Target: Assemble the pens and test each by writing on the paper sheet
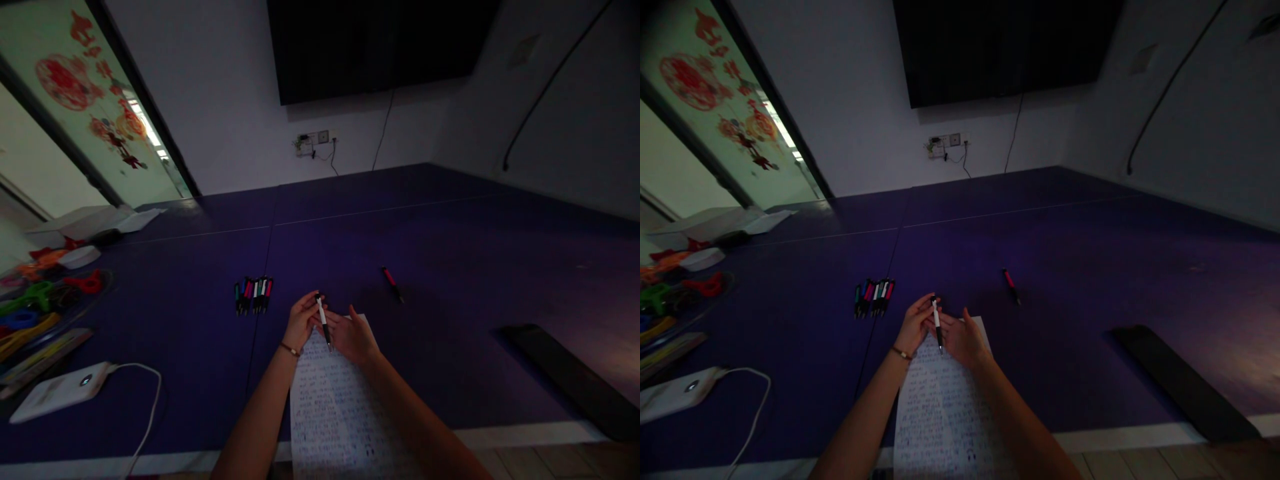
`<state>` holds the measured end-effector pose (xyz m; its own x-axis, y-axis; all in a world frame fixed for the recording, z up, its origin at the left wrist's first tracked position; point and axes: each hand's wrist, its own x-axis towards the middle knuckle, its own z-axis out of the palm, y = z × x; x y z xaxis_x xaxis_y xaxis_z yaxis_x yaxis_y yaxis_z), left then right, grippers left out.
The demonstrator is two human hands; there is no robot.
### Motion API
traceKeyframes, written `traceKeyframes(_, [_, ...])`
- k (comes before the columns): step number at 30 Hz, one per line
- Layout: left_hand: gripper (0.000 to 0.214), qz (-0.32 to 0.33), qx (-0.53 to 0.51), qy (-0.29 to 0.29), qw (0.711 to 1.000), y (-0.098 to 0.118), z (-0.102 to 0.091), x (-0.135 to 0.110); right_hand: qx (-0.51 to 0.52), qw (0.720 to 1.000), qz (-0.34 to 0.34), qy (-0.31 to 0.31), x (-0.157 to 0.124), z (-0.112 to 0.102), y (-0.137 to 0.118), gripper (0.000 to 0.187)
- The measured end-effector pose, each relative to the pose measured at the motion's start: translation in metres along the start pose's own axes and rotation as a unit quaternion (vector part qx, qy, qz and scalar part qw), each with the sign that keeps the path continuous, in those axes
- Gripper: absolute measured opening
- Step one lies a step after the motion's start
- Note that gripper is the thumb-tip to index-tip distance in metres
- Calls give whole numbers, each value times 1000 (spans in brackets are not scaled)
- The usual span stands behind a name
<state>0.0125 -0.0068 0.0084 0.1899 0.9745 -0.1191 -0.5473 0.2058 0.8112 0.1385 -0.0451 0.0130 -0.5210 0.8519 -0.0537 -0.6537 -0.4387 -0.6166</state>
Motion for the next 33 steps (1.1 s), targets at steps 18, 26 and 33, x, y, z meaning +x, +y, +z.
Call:
traceKeyframes(18, [44,74,-42,81,993,2,-4,1,15,1000,-2,-10,-3,7,-1,58])
traceKeyframes(26, [54,95,120,9,988,10,-5,2,-66,983,-64,158,0,-7,12,30])
traceKeyframes(33, [56,106,216,-30,970,21,-13,3,-86,985,-72,130,-3,-4,12,35])
